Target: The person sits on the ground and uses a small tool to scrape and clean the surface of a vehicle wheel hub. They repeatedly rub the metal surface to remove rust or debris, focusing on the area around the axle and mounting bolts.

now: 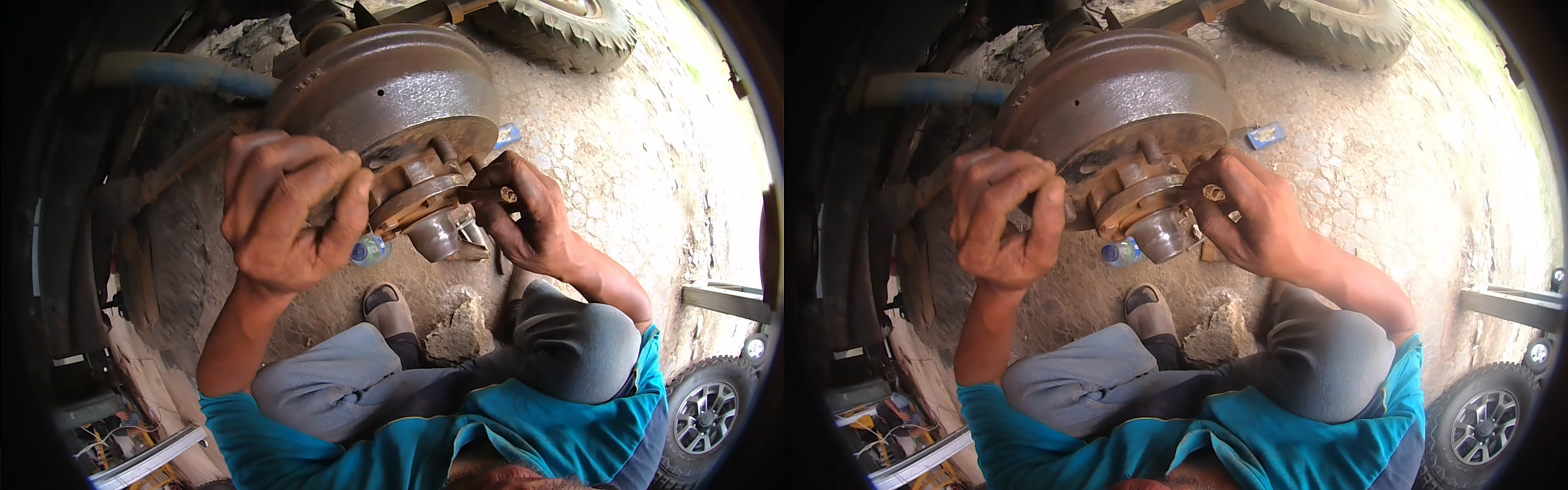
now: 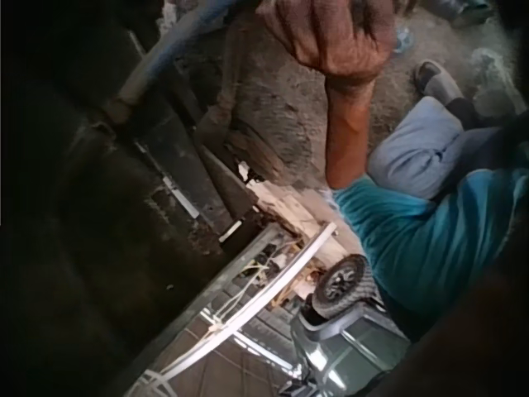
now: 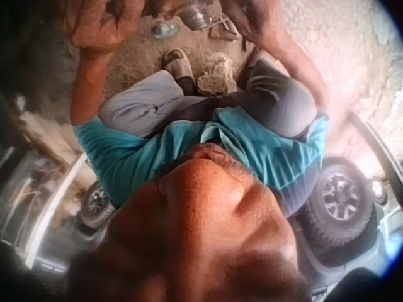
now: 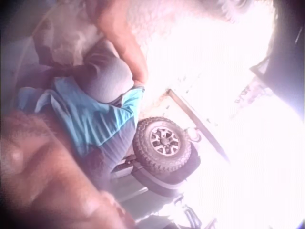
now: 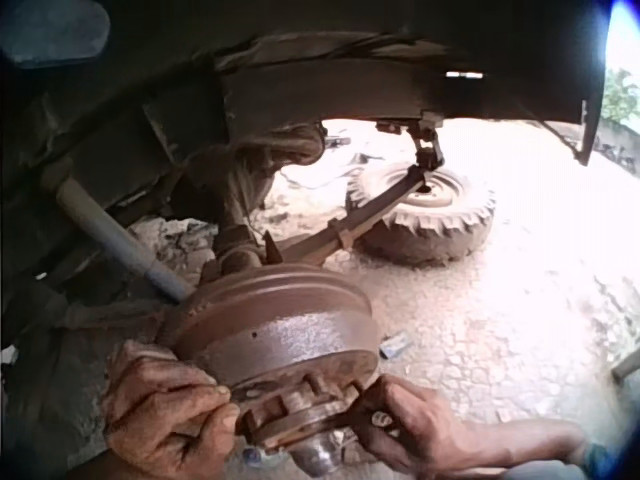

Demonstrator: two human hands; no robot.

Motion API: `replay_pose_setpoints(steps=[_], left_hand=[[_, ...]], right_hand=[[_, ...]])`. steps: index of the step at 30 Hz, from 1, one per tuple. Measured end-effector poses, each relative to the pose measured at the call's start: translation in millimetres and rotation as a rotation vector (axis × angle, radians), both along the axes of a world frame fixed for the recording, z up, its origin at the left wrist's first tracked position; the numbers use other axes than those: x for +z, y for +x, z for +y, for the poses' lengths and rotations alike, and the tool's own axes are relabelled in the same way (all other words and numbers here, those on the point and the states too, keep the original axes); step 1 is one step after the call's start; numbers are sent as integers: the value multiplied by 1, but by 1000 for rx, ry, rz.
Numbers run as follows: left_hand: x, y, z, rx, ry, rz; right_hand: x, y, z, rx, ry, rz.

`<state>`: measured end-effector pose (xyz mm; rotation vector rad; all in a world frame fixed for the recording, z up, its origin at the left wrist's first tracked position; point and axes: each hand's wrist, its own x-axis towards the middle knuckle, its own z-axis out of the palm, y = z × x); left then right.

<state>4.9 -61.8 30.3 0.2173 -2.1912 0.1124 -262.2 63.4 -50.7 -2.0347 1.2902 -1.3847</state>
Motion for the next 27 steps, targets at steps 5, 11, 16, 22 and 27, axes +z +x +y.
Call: replay_pose_setpoints(steps=[5, 11, 16, 22, 27], left_hand=[[-1, -10, 31, -140, 266, -136], [-12, -24, 46, -94, 396, -259], [-22, -24, 51, -53, 390, -278], [-31, -16, 60, 71, 218, -363], [-24, -17, 63, 122, 186, -405]], right_hand=[[11, -1, 1, 95, 102, -86], [13, 11, 5, 112, 49, -154], [4, 10, -2, 129, -331, 136], [-11, 10, -2, 64, -341, 149], [-13, 11, -7, 14, -348, 207]])
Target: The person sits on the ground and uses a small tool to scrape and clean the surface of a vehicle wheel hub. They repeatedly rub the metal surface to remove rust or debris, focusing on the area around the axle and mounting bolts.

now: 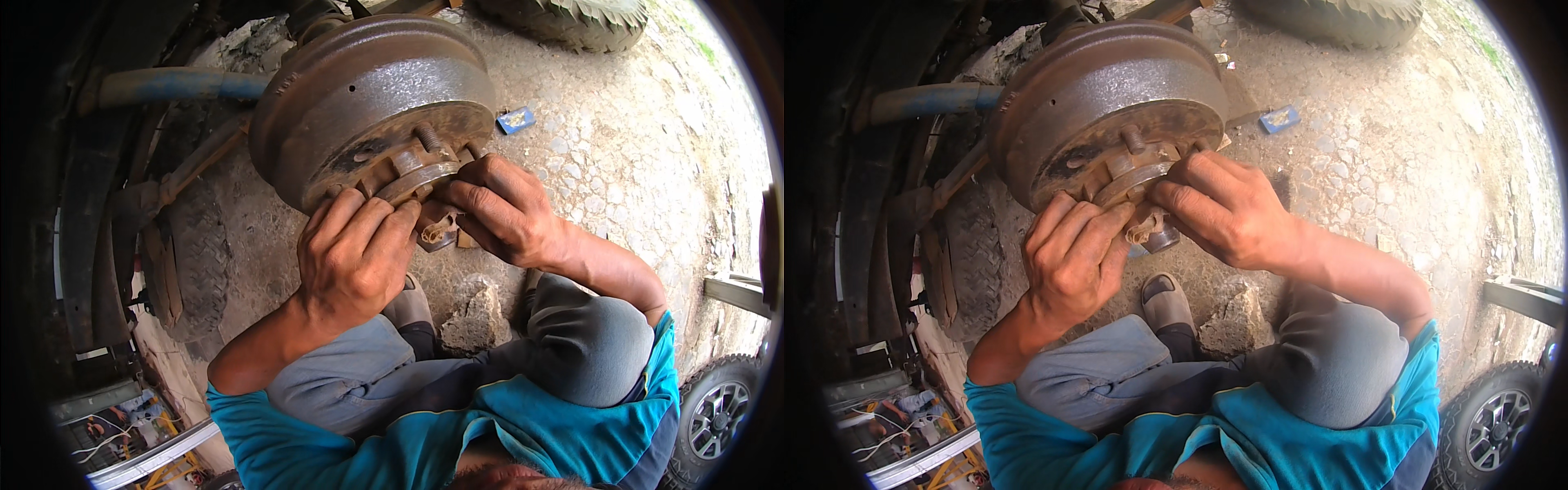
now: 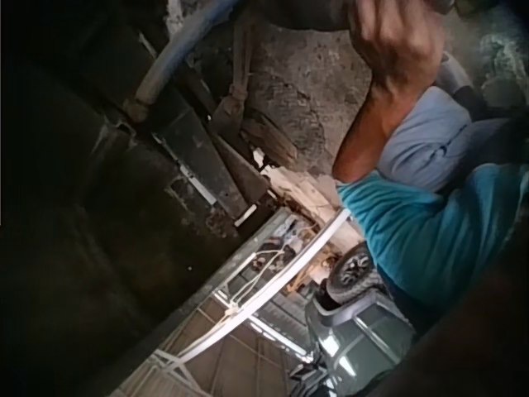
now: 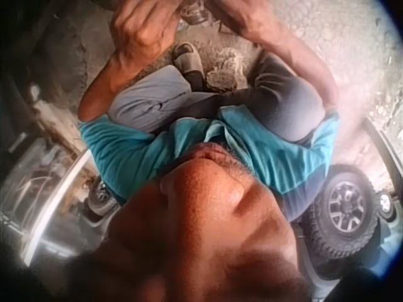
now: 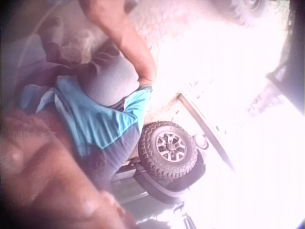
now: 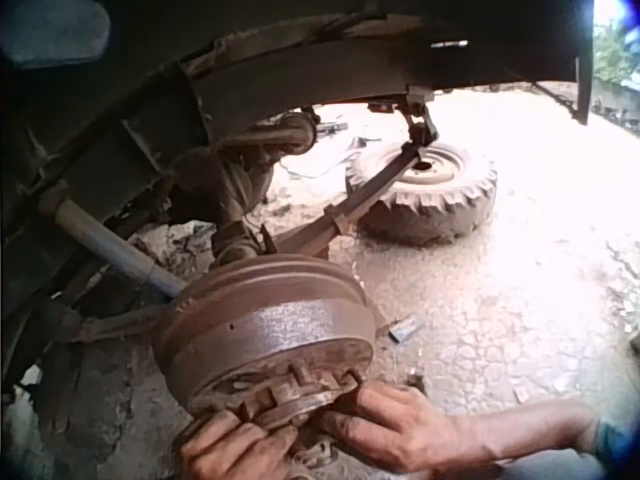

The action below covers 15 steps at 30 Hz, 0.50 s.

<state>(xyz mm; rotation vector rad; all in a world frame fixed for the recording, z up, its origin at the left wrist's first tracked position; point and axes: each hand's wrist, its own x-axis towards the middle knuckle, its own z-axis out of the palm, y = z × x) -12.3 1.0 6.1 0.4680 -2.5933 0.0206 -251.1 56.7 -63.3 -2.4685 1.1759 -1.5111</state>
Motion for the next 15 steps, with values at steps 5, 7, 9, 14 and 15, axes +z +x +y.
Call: replay_pose_setpoints(steps=[5, 7, 9, 14, 15], left_hand=[[-7, 4, 0, -3, 27, 50], [-9, 3, -1, -13, 29, 85], [-9, 5, -1, -16, 25, 128], [-3, 6, -1, 19, 90, 25], [-2, 6, -1, 24, 99, 21]], right_hand=[[-4, 3, -3, -37, -56, 53], [-4, 3, -3, -37, -71, 55], [-1, 5, -4, -33, -64, 67], [0, 5, -7, -24, -49, 51], [2, 6, -6, -35, -24, 41]])
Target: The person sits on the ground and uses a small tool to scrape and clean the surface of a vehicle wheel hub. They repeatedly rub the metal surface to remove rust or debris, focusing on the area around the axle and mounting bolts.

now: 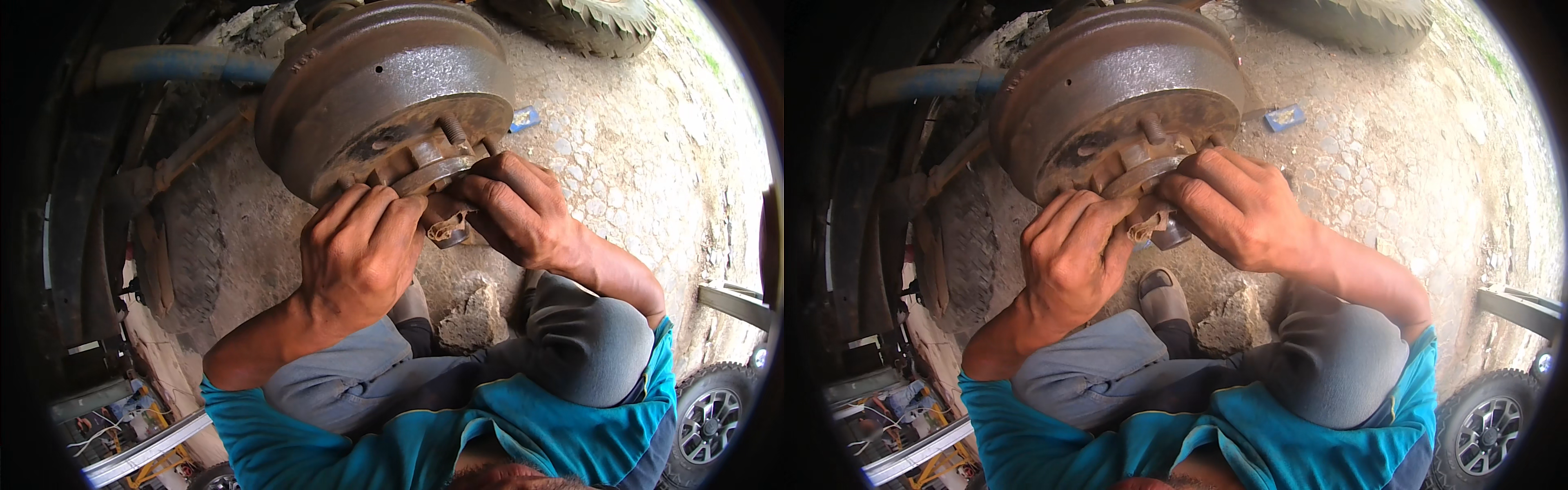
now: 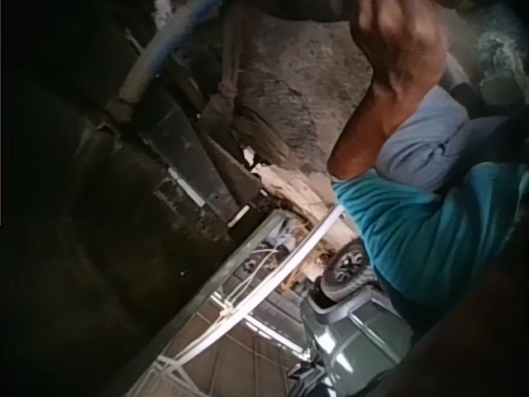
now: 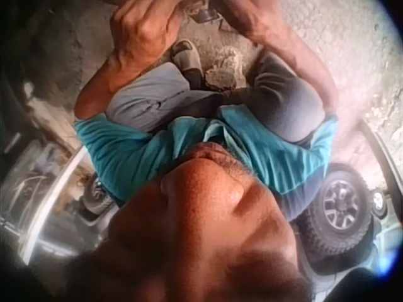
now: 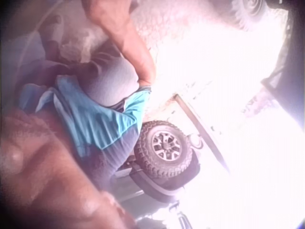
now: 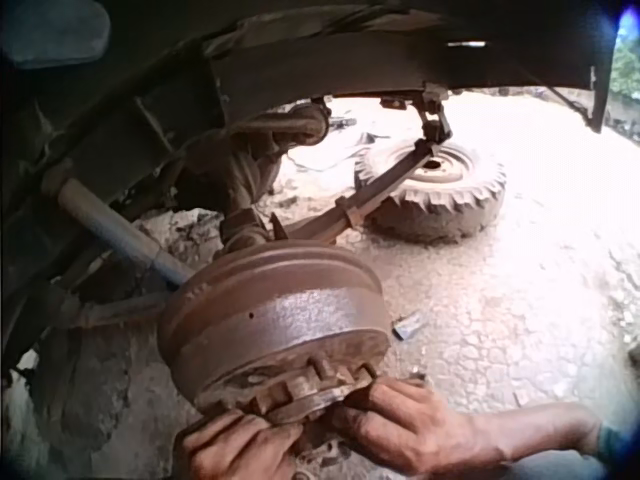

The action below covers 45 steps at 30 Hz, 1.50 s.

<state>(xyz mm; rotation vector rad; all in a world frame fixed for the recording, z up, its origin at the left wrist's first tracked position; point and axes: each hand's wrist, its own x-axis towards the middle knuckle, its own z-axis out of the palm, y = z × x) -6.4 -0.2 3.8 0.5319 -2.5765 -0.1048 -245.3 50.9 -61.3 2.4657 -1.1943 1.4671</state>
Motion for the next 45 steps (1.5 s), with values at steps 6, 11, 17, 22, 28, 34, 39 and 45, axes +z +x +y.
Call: replay_pose_setpoints(steps=[6, 11, 17, 22, 28, 34, 39, 45], left_hand=[[13, -6, 5, 63, 97, 20], [12, -3, 4, 76, 185, 103], [10, -4, 6, 133, 184, 68], [12, 0, 5, 143, 194, 33], [11, 6, -5, 43, 82, 35], [8, 3, 1, 55, 48, 8], [4, 4, 5, 67, 7, -4], [-2, 5, 10, 19, -114, 10]], right_hand=[[12, -1, -1, 46, 66, -63], [21, 1, 4, 16, 234, -137], [15, -1, 5, -24, 196, -149], [13, 9, 8, -36, 165, -154], [12, 13, 7, -86, 69, -69], [16, 7, 9, -81, 115, 32], [23, 2, 7, -46, 105, 90], [21, -3, 9, -41, 124, 125]])
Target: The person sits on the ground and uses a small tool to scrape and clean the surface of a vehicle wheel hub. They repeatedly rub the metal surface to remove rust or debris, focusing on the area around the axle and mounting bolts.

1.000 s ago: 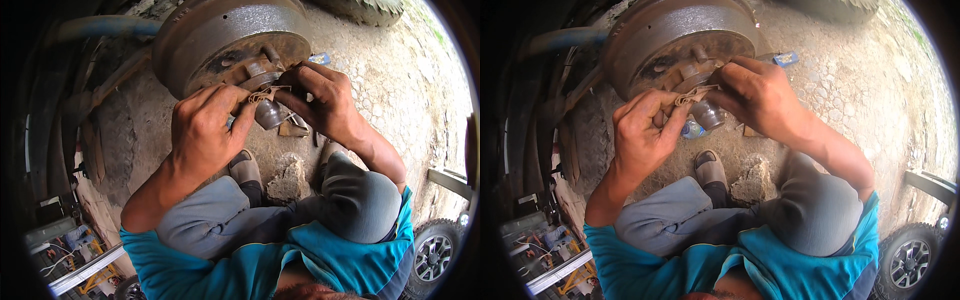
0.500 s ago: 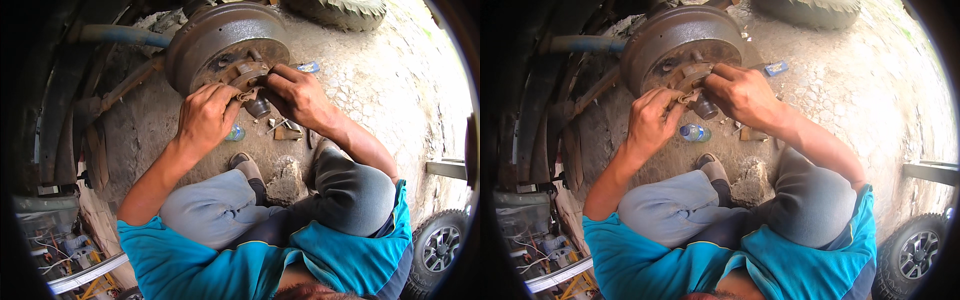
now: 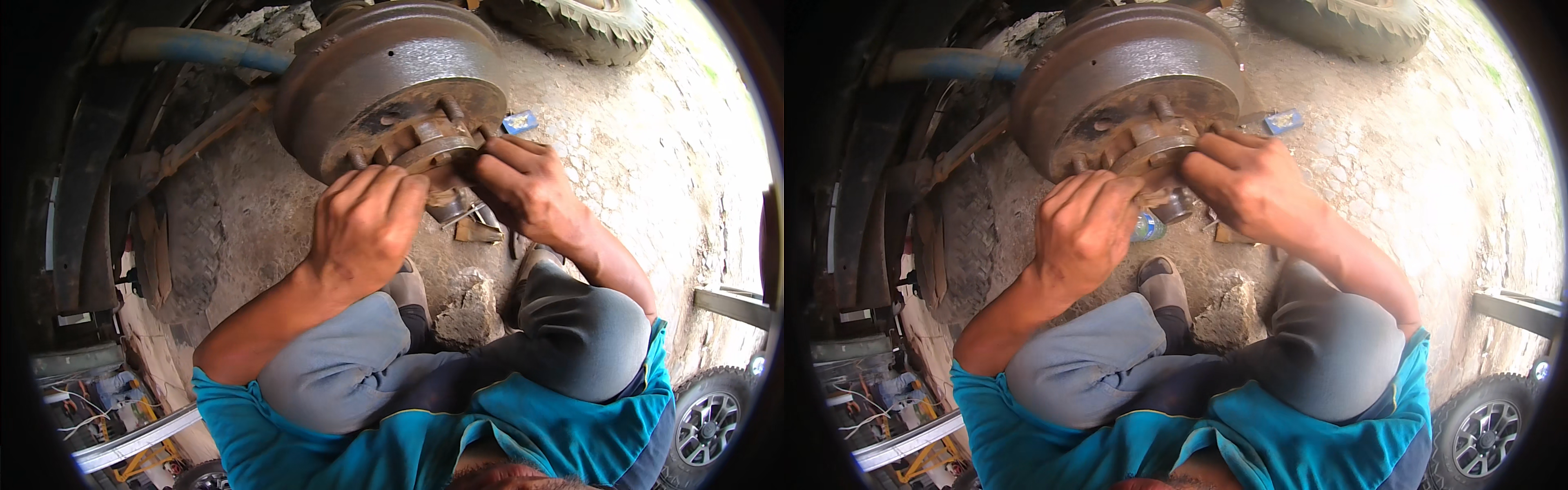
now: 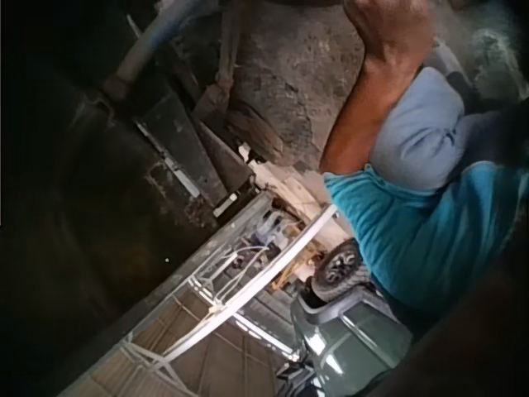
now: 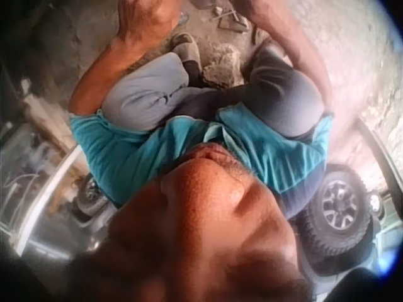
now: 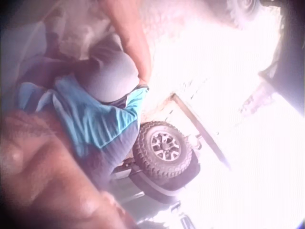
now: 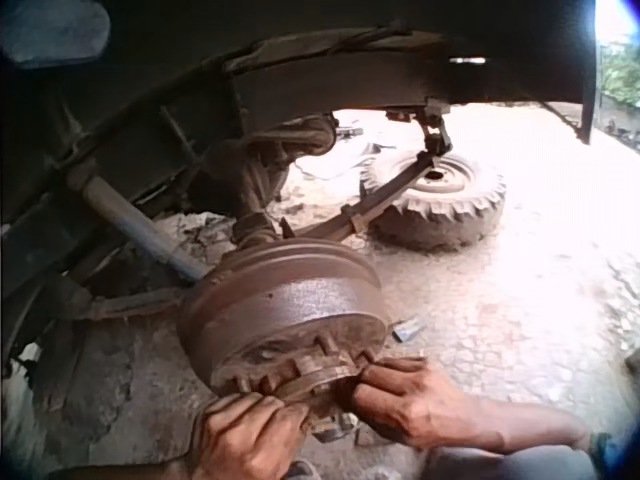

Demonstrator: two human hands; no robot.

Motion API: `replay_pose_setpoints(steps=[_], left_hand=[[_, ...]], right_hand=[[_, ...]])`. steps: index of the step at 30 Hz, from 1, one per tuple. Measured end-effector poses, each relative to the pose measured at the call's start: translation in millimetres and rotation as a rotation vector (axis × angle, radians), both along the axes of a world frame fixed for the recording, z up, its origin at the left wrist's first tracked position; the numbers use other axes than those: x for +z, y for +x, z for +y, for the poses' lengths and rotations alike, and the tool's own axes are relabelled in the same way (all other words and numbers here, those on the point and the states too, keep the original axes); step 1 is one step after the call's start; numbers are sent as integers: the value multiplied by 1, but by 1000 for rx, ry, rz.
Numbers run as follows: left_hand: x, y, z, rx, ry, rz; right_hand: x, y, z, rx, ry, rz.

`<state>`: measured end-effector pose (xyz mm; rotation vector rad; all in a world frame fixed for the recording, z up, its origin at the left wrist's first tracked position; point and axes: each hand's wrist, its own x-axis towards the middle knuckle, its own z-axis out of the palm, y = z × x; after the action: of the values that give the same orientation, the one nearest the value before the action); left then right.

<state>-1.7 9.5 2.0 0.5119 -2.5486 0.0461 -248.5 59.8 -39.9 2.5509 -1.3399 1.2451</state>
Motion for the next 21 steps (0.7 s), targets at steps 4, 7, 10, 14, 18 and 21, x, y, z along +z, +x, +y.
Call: replay_pose_setpoints(steps=[4, 7, 10, 14, 18, 21], left_hand=[[0, -7, -2, 7, 20, -13], [1, 10, 0, 47, 106, -38], [-1, 0, -2, -4, 48, -17], [6, -7, -1, 12, 121, -33], [10, 7, 0, 15, 157, -66], [9, -3, 0, -22, 137, -34]], right_hand=[[1, -3, -3, 19, 8, 9], [6, -1, -6, 73, 34, 1], [3, -4, -4, 31, 51, -12], [6, -7, 1, 3, 123, -48], [15, 0, -7, 74, 130, 27], [5, -7, 0, 9, 152, -60]])
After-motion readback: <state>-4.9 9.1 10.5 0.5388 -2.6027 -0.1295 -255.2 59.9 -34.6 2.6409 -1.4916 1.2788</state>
